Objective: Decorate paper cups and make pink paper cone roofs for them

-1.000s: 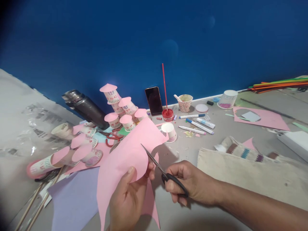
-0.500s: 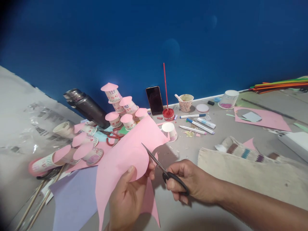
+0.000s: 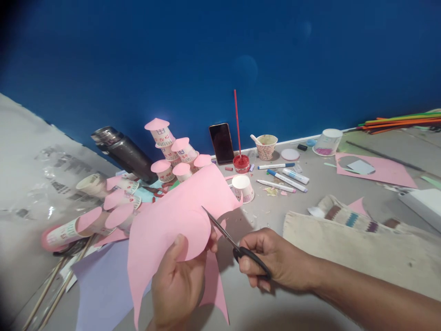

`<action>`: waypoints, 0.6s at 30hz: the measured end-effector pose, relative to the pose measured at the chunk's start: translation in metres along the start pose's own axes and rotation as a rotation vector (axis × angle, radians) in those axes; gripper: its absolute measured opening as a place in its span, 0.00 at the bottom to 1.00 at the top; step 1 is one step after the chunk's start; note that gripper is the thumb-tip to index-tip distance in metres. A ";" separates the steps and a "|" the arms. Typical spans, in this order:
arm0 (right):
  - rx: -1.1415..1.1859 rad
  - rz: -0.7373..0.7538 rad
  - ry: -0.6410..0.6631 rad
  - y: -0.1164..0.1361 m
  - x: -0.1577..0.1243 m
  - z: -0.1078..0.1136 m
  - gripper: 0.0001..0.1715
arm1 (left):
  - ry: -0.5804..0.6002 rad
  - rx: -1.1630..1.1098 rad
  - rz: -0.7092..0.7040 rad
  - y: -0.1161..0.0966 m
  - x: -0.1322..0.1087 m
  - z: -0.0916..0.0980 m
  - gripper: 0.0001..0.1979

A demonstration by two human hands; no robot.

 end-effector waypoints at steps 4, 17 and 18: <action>-0.003 0.002 0.001 0.001 -0.001 0.000 0.40 | 0.001 -0.002 -0.046 -0.001 0.002 0.001 0.16; -0.039 -0.005 -0.018 0.002 -0.002 -0.001 0.38 | -0.029 0.067 -0.064 0.000 0.006 0.010 0.14; -0.043 -0.011 -0.016 0.002 -0.002 -0.001 0.37 | -0.050 0.093 -0.072 -0.001 0.007 0.013 0.13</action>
Point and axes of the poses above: each hand's wrist, its own x-axis towards the middle knuckle, its own z-axis out of the back of the hand, y = z × x, the point moved 4 cm from there along x, towards the middle knuckle, and after that the axes turned 13 degrees about -z, right-handed, at the moved point
